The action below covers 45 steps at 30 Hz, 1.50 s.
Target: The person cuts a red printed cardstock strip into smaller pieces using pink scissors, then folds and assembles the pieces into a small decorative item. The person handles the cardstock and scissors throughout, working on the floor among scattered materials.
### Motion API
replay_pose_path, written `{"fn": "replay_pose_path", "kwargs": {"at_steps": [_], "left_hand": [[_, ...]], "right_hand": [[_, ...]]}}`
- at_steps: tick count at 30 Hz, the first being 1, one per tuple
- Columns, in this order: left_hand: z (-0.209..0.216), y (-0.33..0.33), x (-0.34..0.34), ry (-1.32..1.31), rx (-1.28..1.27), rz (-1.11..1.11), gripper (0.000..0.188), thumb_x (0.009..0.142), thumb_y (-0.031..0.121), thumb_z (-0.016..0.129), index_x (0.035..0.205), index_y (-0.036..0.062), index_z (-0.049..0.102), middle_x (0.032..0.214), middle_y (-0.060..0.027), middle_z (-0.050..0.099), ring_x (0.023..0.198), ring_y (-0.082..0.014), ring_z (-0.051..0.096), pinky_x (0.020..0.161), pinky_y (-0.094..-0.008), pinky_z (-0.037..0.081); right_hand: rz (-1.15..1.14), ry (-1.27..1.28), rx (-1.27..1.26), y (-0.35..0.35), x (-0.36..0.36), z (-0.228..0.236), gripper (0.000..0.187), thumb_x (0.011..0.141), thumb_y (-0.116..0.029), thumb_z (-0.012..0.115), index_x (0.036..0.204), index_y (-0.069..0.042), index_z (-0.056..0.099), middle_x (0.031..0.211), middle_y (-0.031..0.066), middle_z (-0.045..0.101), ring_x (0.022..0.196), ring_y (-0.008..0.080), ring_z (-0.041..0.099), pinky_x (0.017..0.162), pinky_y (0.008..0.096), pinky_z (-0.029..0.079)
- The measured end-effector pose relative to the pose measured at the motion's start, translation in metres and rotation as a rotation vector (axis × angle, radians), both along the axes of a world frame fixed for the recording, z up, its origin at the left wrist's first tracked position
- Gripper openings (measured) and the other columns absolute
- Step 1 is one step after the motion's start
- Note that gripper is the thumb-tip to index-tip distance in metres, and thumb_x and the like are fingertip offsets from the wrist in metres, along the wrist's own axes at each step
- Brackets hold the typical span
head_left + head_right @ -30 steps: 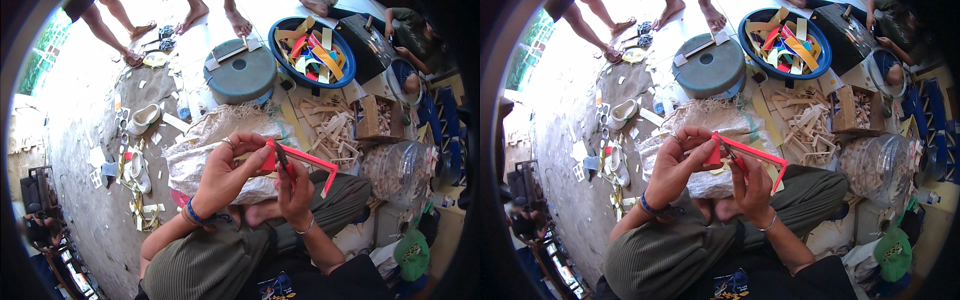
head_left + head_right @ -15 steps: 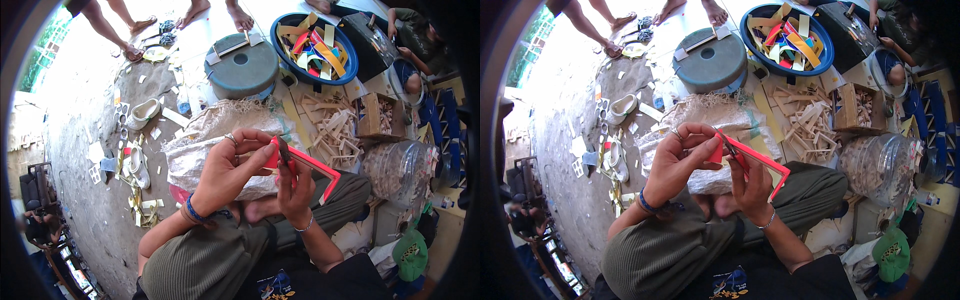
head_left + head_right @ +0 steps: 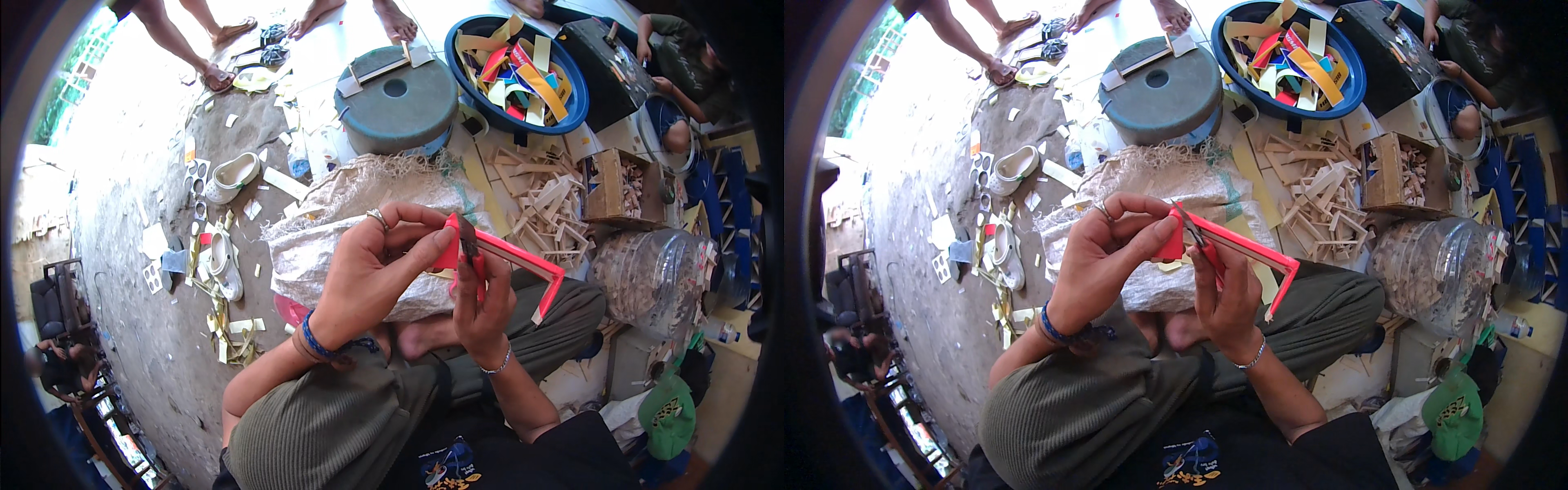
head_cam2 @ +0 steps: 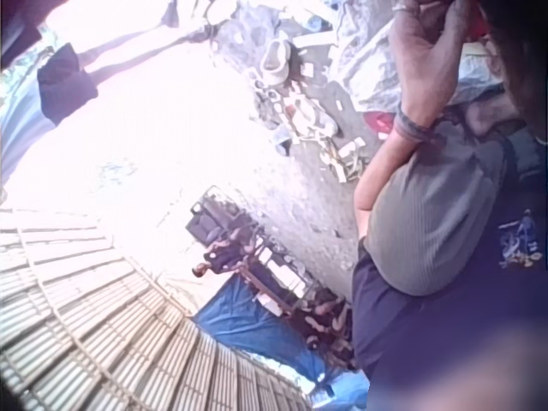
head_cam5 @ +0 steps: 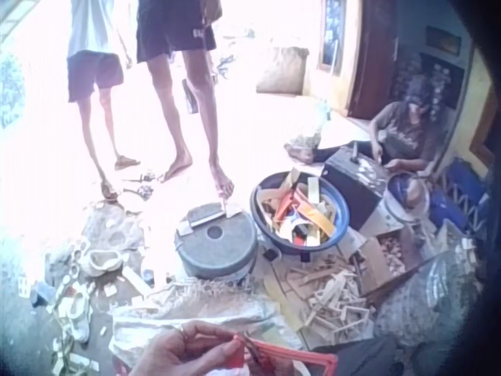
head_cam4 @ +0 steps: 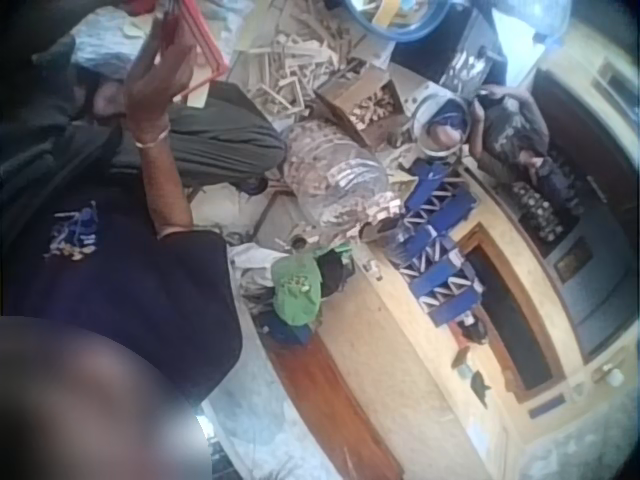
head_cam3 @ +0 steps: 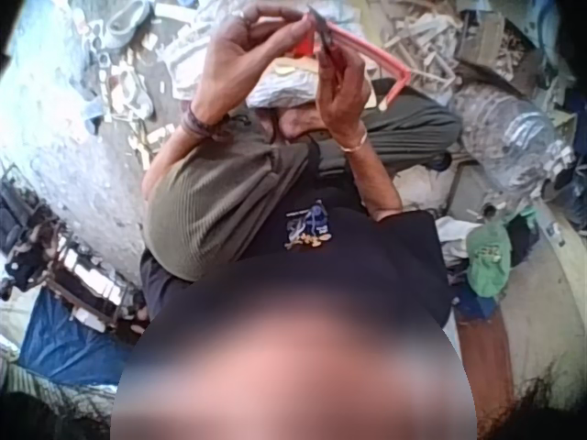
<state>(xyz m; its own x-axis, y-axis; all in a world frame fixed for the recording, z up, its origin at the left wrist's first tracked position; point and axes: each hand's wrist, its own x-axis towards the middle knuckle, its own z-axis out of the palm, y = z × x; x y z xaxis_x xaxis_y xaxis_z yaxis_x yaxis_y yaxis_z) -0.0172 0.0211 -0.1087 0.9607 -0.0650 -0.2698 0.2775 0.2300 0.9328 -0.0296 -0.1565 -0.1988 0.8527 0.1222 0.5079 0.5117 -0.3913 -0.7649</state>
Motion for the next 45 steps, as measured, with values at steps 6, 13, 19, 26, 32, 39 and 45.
{"fn": "replay_pose_path", "kwargs": {"at_steps": [6, 13, 19, 26, 32, 39, 45], "left_hand": [[-0.002, 0.000, -0.001, 0.002, 0.016, -0.006, 0.027, 0.102, 0.014, 0.070, 0.119, -0.0052, 0.062, 0.109, -0.0119, 0.076, 0.100, -0.0108, 0.070, 0.088, -0.0267, 0.058], [-0.003, 0.001, -0.001, 0.009, -0.002, -0.025, 0.027, 0.100, 0.012, 0.071, 0.119, -0.0055, 0.062, 0.114, -0.0136, 0.075, 0.104, -0.0129, 0.071, 0.091, -0.0278, 0.059], [-0.002, 0.001, -0.002, -0.003, -0.006, -0.020, 0.027, 0.100, 0.012, 0.072, 0.118, -0.0056, 0.063, 0.113, -0.0131, 0.075, 0.103, -0.0128, 0.071, 0.091, -0.0275, 0.059], [-0.004, 0.000, -0.002, -0.037, 0.046, -0.021, 0.026, 0.099, 0.012, 0.072, 0.117, -0.0052, 0.063, 0.109, -0.0118, 0.077, 0.098, -0.0114, 0.072, 0.086, -0.0261, 0.059], [-0.004, 0.000, -0.003, -0.039, 0.040, -0.017, 0.026, 0.100, 0.012, 0.071, 0.117, -0.0048, 0.063, 0.109, -0.0118, 0.077, 0.097, -0.0116, 0.072, 0.083, -0.0258, 0.060], [-0.001, 0.000, -0.004, -0.035, 0.013, 0.002, 0.025, 0.100, 0.010, 0.070, 0.117, -0.0053, 0.062, 0.111, -0.0131, 0.076, 0.098, -0.0127, 0.072, 0.085, -0.0261, 0.060], [-0.001, -0.001, -0.003, -0.044, 0.006, -0.003, 0.024, 0.100, 0.010, 0.071, 0.117, -0.0053, 0.063, 0.112, -0.0130, 0.076, 0.098, -0.0125, 0.073, 0.085, -0.0255, 0.060]], "right_hand": [[-0.005, 0.018, 0.018, 0.000, -0.002, -0.003, 0.025, 0.105, -0.012, 0.062, 0.123, 0.003, 0.055, 0.090, 0.0092, 0.067, 0.068, 0.0133, 0.062, 0.061, 0.0301, 0.051], [-0.006, 0.022, 0.019, 0.003, 0.000, -0.002, 0.025, 0.106, -0.013, 0.059, 0.124, 0.003, 0.055, 0.089, 0.0089, 0.066, 0.065, 0.0131, 0.060, 0.058, 0.0303, 0.049], [-0.030, -0.019, -0.020, 0.006, 0.000, -0.001, 0.028, 0.106, -0.012, 0.059, 0.128, 0.005, 0.055, 0.092, 0.0116, 0.066, 0.070, 0.0157, 0.062, 0.061, 0.0317, 0.049], [-0.021, 0.053, 0.032, 0.006, -0.002, 0.002, 0.032, 0.102, -0.010, 0.067, 0.128, 0.006, 0.059, 0.097, 0.0165, 0.072, 0.079, 0.0257, 0.072, 0.066, 0.0364, 0.057], [-0.024, 0.031, 0.025, 0.007, -0.003, 0.001, 0.033, 0.102, -0.010, 0.067, 0.128, 0.006, 0.058, 0.098, 0.0167, 0.071, 0.079, 0.0270, 0.073, 0.067, 0.0371, 0.057], [-0.015, 0.031, 0.033, 0.008, -0.005, -0.004, 0.031, 0.101, -0.009, 0.067, 0.127, 0.006, 0.058, 0.100, 0.0172, 0.071, 0.081, 0.0269, 0.073, 0.068, 0.0365, 0.058], [-0.004, 0.043, 0.037, 0.006, -0.008, -0.009, 0.031, 0.102, -0.008, 0.067, 0.127, 0.006, 0.056, 0.103, 0.0176, 0.071, 0.085, 0.0271, 0.074, 0.072, 0.0367, 0.059]]}}
